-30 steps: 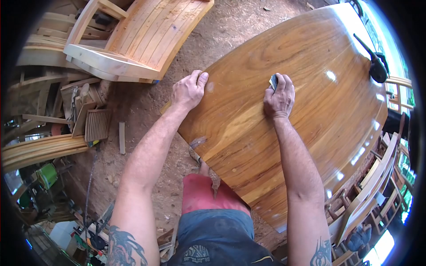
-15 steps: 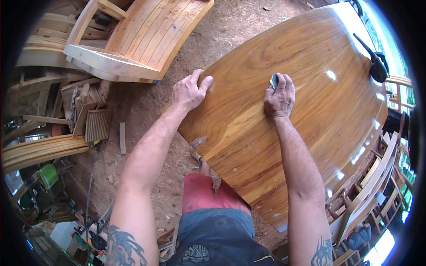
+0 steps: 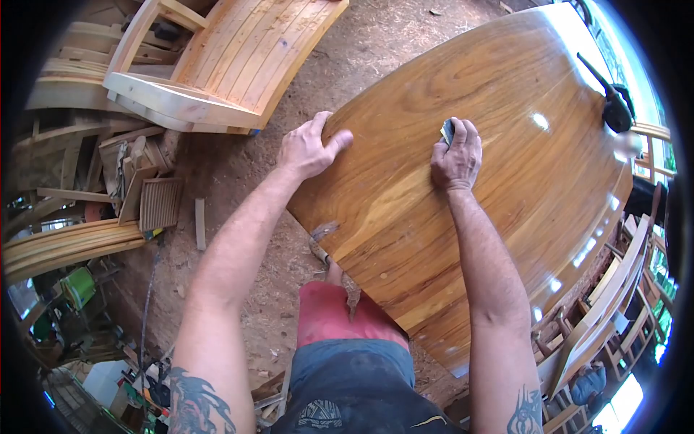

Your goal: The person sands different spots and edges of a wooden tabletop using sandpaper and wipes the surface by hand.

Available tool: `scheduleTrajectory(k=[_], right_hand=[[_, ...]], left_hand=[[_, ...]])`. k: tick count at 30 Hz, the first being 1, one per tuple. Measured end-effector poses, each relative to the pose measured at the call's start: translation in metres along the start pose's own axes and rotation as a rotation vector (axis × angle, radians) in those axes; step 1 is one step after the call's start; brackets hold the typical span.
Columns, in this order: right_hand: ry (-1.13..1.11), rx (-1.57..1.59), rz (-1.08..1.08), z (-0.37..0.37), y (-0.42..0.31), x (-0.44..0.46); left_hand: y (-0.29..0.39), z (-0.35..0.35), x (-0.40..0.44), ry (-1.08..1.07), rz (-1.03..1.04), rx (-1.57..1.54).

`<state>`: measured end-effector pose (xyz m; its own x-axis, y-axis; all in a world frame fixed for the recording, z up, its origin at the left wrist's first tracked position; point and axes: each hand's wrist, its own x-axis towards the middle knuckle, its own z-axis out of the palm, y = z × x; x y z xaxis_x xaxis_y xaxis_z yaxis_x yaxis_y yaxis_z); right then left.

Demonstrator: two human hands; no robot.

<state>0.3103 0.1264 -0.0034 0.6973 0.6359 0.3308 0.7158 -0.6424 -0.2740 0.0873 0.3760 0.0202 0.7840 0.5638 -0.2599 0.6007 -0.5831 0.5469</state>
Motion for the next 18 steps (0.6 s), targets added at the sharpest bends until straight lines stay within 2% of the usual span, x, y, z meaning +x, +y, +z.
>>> scheduleTrajectory(k=[4,7,9,11,13,16,18], right_hand=[[-0.008,0.003,-0.008,0.001,-0.001,-0.004],[0.014,-0.012,-0.012,0.003,0.004,-0.002],[-0.017,-0.027,-0.012,-0.001,0.002,0.000],[-0.047,-0.031,0.039,-0.002,0.000,0.000],[-0.025,-0.034,0.032,0.000,-0.002,-0.001],[-0.158,0.015,0.136,-0.013,-0.008,0.002],[-0.113,0.030,0.136,-0.018,-0.003,0.002]], left_hand=[[0.009,0.006,0.003,0.085,-0.116,-0.048],[0.001,0.017,0.002,0.224,-0.072,-0.039],[-0.001,0.027,0.002,0.414,0.123,-0.002],[0.003,0.029,-0.001,0.406,0.270,0.209],[0.033,0.040,-0.029,0.326,0.383,0.338],[0.081,0.074,-0.094,-0.033,0.573,0.173],[0.100,0.097,-0.131,-0.242,0.728,0.141]])
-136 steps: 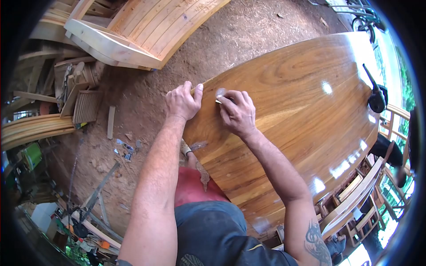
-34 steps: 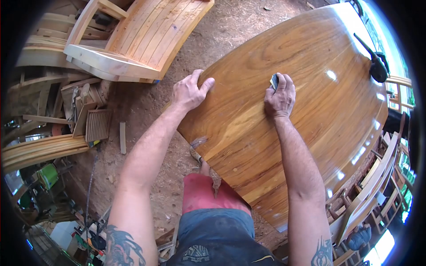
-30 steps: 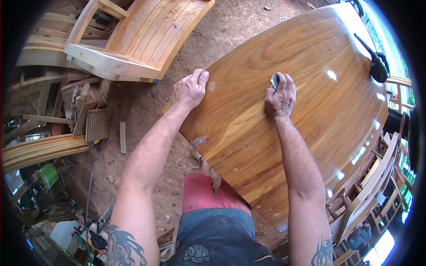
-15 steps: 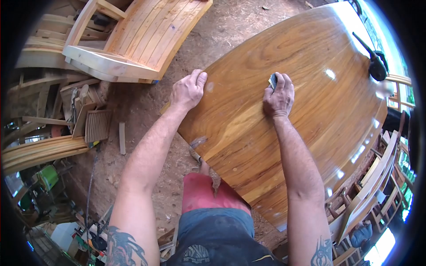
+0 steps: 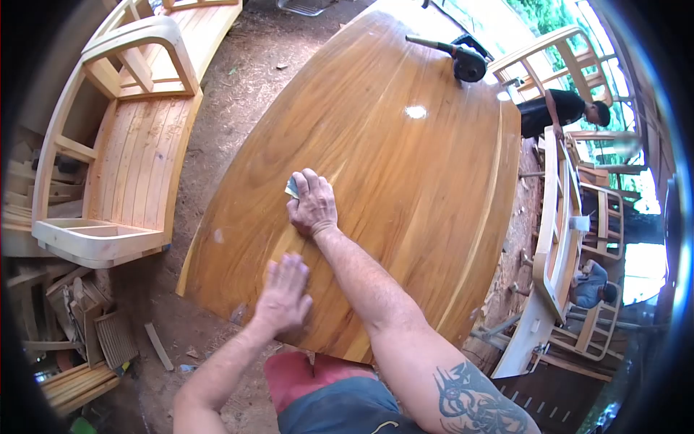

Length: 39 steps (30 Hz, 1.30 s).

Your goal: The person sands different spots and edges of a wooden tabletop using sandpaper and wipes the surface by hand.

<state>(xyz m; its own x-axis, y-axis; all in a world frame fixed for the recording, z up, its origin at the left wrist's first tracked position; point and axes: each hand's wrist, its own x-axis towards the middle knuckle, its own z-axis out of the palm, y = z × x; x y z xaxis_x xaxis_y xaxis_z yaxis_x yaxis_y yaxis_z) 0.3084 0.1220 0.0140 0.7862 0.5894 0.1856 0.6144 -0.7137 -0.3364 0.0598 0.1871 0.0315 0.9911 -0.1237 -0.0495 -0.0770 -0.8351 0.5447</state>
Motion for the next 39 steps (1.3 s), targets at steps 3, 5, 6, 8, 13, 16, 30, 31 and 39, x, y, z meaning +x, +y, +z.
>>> scheduleTrajectory(k=[3,5,6,8,13,16,30,31,39], right_hand=[[0.046,-0.026,-0.046,0.010,0.000,-0.002],[0.106,-0.023,-0.084,0.017,0.002,-0.002],[0.091,-0.008,-0.070,0.014,0.000,-0.001],[0.106,0.013,-0.085,0.013,-0.002,-0.001],[0.085,0.015,-0.087,0.007,-0.004,0.001],[0.055,0.003,-0.069,0.006,-0.004,0.000],[0.065,0.082,-0.062,0.002,-0.003,0.002],[0.065,0.097,-0.054,0.001,-0.003,0.001],[0.065,0.159,-0.046,0.004,0.003,0.000]], left_hand=[[-0.003,0.011,-0.002,-0.073,0.100,0.020],[-0.031,-0.011,-0.007,-0.047,0.023,0.070],[-0.047,-0.025,-0.003,-0.007,-0.041,0.100],[-0.080,-0.050,0.006,0.072,-0.170,0.158],[-0.146,-0.075,0.030,0.282,-0.404,0.236],[-0.152,-0.067,0.057,0.406,-0.479,0.266],[-0.163,-0.081,0.223,0.283,-0.100,0.279],[-0.163,-0.082,0.241,0.277,-0.112,0.289],[-0.118,-0.077,0.344,0.107,-0.006,0.410]])
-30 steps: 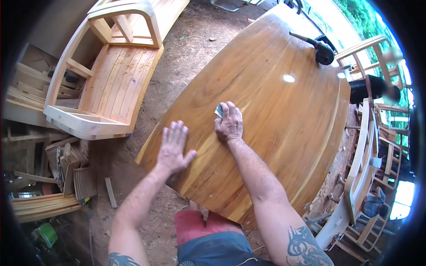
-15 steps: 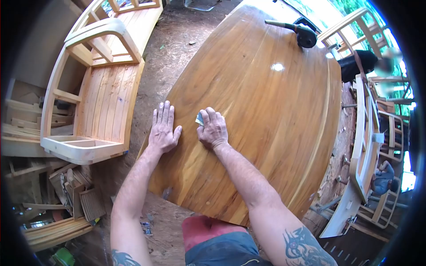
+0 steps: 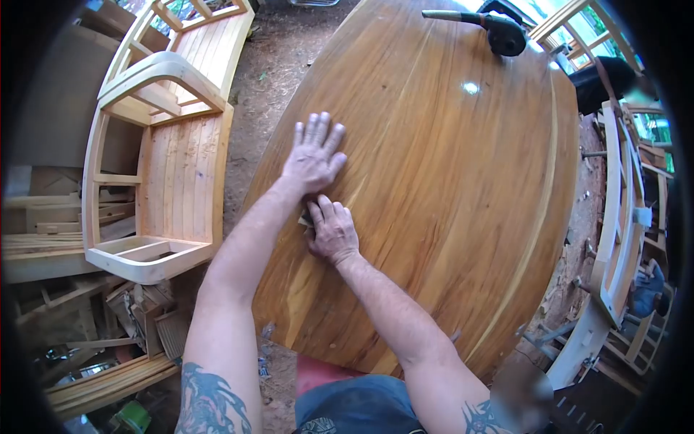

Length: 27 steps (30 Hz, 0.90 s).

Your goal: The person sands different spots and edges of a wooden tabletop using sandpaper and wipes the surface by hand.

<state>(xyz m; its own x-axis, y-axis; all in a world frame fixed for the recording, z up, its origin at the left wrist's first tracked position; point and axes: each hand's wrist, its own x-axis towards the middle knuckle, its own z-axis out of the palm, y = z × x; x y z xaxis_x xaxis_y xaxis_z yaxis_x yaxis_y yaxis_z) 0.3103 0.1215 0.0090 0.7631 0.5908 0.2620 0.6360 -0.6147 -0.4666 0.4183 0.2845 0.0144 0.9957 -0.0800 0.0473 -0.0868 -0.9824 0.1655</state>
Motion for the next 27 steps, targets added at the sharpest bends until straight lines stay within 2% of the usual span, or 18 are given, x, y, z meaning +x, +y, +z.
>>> scheduleTrajectory(k=[2,6,13,16,20,21,23,24,27], right_hand=[[-0.060,0.042,0.031,-0.003,-0.001,0.001],[-0.018,0.065,0.014,-0.002,0.002,0.000],[0.004,0.108,0.029,-0.004,0.002,0.000],[0.022,0.086,0.019,-0.004,0.002,0.001],[0.024,0.097,0.008,-0.008,0.001,0.001],[0.038,0.120,0.005,-0.010,0.001,0.002],[0.071,0.177,0.012,-0.014,0.002,0.004],[0.089,0.208,0.027,-0.018,0.002,0.005],[0.182,0.278,0.069,-0.020,0.010,0.022]], left_hand=[[0.015,-0.005,-0.006,-0.048,0.085,-0.041],[-0.018,-0.004,-0.016,0.028,0.216,-0.131],[-0.026,-0.010,-0.014,0.063,0.316,-0.163],[-0.036,-0.014,-0.006,0.059,0.293,-0.209],[-0.077,0.010,0.014,0.176,-0.221,-0.129],[-0.078,0.015,0.017,0.138,-0.289,-0.011],[-0.070,-0.011,0.019,-0.020,-0.442,-0.237],[-0.065,-0.023,0.020,-0.105,-0.513,-0.354],[-0.064,-0.022,0.020,-0.073,-0.509,-0.256]])
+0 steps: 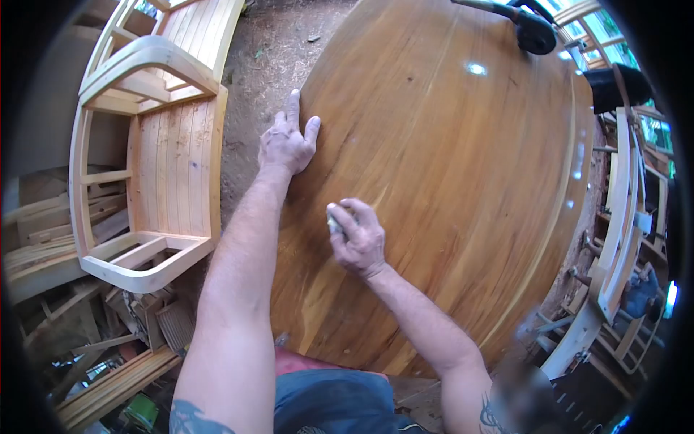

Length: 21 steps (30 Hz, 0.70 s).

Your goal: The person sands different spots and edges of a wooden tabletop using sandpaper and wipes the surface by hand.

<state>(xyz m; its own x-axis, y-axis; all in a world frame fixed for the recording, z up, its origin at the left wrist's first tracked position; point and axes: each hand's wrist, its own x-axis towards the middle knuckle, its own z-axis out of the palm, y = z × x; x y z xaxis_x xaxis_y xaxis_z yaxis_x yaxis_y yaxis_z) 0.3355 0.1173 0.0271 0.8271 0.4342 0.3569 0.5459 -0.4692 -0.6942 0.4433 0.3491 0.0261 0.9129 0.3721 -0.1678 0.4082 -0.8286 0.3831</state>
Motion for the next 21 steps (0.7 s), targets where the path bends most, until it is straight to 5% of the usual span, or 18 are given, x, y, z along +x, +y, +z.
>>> scheduleTrajectory(k=[8,21], right_hand=[[-0.015,-0.238,-0.171,-0.017,0.073,0.097],[-0.121,-0.222,-0.232,-0.014,0.072,0.109]], left_hand=[[0.002,-0.004,0.003,-0.042,-0.028,-0.058],[0.000,-0.001,0.003,-0.017,-0.011,-0.088]])
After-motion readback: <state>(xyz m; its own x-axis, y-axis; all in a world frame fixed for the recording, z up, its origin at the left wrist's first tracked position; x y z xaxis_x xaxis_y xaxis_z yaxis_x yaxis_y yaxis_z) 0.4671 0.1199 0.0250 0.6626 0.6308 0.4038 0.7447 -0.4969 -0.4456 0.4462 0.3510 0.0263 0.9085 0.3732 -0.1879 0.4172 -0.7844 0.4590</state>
